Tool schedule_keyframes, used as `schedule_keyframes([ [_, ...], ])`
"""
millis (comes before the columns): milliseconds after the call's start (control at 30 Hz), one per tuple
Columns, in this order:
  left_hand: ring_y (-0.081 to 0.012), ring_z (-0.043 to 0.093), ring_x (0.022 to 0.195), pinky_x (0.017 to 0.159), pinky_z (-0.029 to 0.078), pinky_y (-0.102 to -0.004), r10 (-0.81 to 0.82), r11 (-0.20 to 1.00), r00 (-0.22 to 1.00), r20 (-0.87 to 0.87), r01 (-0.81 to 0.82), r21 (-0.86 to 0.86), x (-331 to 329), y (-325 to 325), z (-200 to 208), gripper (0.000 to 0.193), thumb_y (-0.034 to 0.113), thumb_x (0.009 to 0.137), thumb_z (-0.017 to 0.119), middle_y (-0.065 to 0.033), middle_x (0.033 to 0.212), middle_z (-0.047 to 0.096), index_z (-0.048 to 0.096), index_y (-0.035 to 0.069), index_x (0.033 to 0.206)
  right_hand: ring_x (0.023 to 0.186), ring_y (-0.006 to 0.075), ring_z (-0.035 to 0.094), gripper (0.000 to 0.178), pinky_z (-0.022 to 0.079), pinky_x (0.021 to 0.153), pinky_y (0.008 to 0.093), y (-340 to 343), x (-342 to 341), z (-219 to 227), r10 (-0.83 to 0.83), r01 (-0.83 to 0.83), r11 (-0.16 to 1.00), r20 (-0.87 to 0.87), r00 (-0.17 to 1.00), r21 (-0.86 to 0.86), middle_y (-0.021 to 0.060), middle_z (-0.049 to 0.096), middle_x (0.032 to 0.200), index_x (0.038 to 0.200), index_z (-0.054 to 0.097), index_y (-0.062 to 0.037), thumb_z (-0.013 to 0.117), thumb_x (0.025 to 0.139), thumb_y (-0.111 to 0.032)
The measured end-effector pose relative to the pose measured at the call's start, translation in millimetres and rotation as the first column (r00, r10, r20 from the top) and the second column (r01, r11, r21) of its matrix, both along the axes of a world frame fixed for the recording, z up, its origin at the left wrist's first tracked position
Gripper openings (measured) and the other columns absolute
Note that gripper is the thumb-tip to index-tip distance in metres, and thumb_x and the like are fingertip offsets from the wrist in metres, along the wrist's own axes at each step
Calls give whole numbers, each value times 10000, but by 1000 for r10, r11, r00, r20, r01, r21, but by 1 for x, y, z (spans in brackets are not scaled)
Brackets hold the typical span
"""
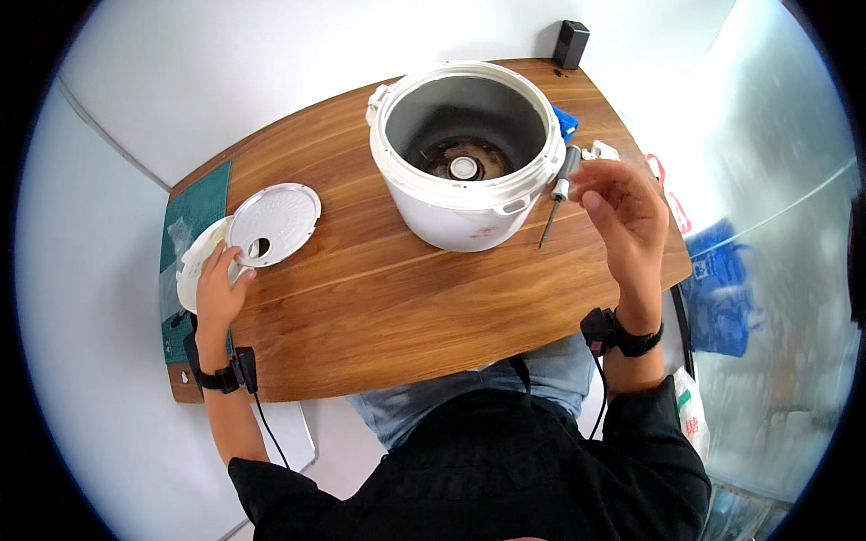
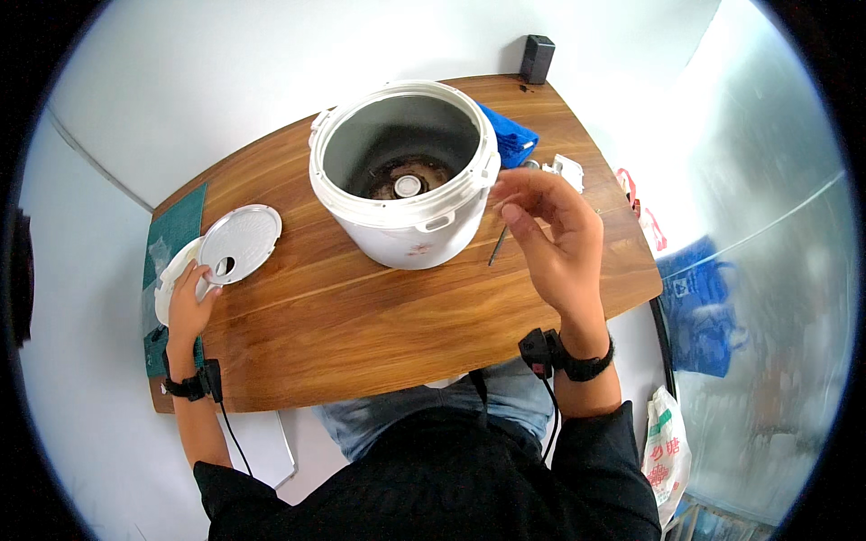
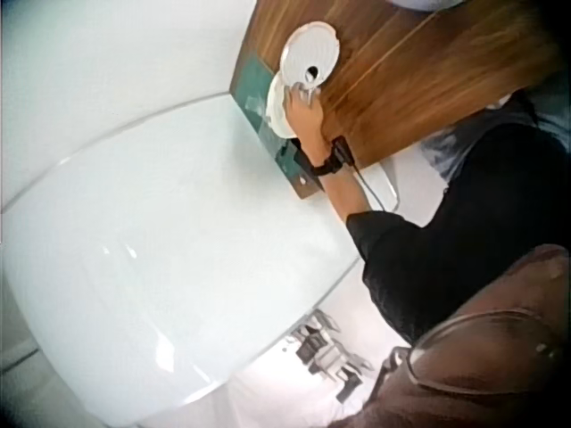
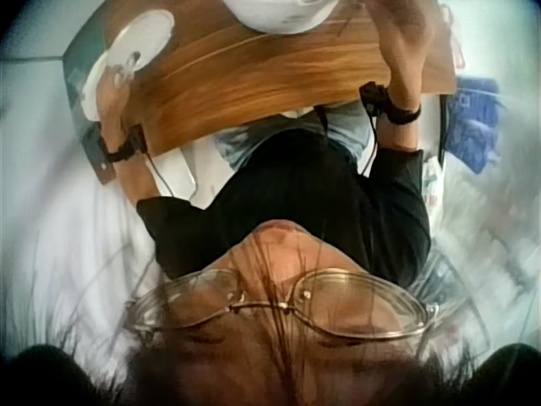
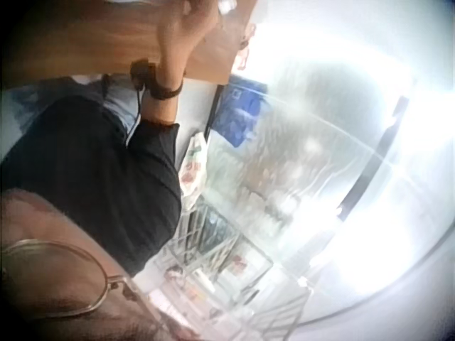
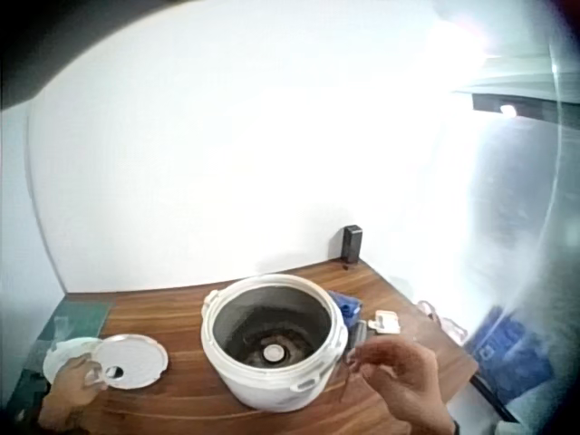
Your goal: The person uses a screwdriver to remove screws from the lid of a white rice cooker, then removes the lid and wipes the inner rim with a blue cloth. The person continues to unscrew and remove parts of the cooker's top assembly.
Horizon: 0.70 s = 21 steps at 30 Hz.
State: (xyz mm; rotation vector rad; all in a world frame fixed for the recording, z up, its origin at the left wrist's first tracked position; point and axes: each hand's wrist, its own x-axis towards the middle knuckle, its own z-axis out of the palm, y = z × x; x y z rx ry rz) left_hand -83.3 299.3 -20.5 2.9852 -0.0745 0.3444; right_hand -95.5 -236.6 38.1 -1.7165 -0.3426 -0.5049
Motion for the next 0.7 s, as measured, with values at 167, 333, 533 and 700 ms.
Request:
schedule_keyframes([
  [167,-457,486,1294,1074,400,-477,5,1000,999,-31,-4,15,4,-4,4,526,211,771,799,-270,1439,493,622,82,1250,1044,235,637,456,533,872,358,0,18,2,-148,153,932,42,988,-329,118,606,1234,1249,628,-74,719,815,33],
  [333,-446,472,1309,1084,393,-486,-3,999,1000,-27,4,35,7,-14,7,589,221,758,813,-255,1469,467,612,68,1290,1299,366,494,673,498,1013,453,2,36,-2,-151,193,818,121,981,-543,161,458,1451,1327,613,-179,813,714,15],
  [533,-407,448,1346,1095,383,-479,-97,995,995,27,96,13,-1,-61,36,551,236,794,797,-208,1490,462,616,79,1291,1306,344,484,659,505,1000,468,0,47,2,-72,91,815,55,996,-573,136,469,1434,1214,678,-161,883,605,-15],
  [700,-350,483,1340,1102,400,-422,-232,936,964,132,258,-240,-15,-133,73,471,164,796,791,-150,1465,515,648,75,1236,1115,306,573,541,524,894,436,22,37,6,-20,113,776,156,988,-621,119,531,1246,1052,716,-103,922,552,-85],
])
